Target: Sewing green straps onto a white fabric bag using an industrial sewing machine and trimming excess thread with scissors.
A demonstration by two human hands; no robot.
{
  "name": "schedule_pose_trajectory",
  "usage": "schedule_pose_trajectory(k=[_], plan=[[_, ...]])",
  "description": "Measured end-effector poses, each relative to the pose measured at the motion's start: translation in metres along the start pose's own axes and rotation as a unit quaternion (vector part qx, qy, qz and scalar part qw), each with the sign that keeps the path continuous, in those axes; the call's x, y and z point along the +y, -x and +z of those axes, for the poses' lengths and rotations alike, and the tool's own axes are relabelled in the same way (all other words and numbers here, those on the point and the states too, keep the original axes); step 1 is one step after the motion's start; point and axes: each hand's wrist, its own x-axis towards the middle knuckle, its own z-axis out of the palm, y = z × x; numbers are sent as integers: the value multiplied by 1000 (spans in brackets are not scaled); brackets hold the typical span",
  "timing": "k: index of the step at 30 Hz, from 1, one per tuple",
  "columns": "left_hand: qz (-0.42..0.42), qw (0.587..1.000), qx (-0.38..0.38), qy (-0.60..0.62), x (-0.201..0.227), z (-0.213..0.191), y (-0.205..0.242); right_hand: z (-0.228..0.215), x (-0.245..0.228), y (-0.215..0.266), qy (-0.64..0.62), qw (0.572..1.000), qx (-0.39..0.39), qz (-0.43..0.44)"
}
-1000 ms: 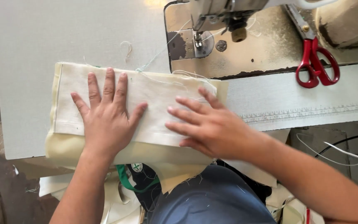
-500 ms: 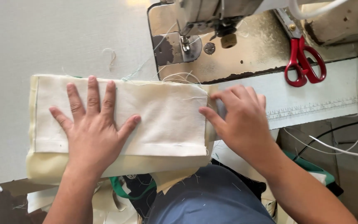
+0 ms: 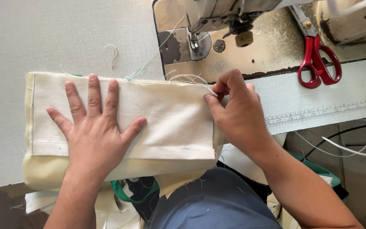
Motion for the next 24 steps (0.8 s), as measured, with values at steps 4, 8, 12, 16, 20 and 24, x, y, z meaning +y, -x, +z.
schedule_pose_trajectory(k=[4,8,12,16,20,24], plan=[[-3,1000,-5,6,0,-1,0,4,3,-4,13,999,18,-30],[-3,1000,-16,-1,0,-2,0,6,10,-3,13,997,29,-64],[-11,999,-35,-10,0,-3,0,2,10,-2,9,998,30,-58],[-7,1000,-24,-11,-1,-1,0,-2,9,-4,-17,998,24,-56],[-3,1000,-10,5,1,-3,0,-4,4,-2,-31,996,23,-77],[-14,999,-35,4,2,-5,-1,1,8,-4,-5,996,30,-78]])
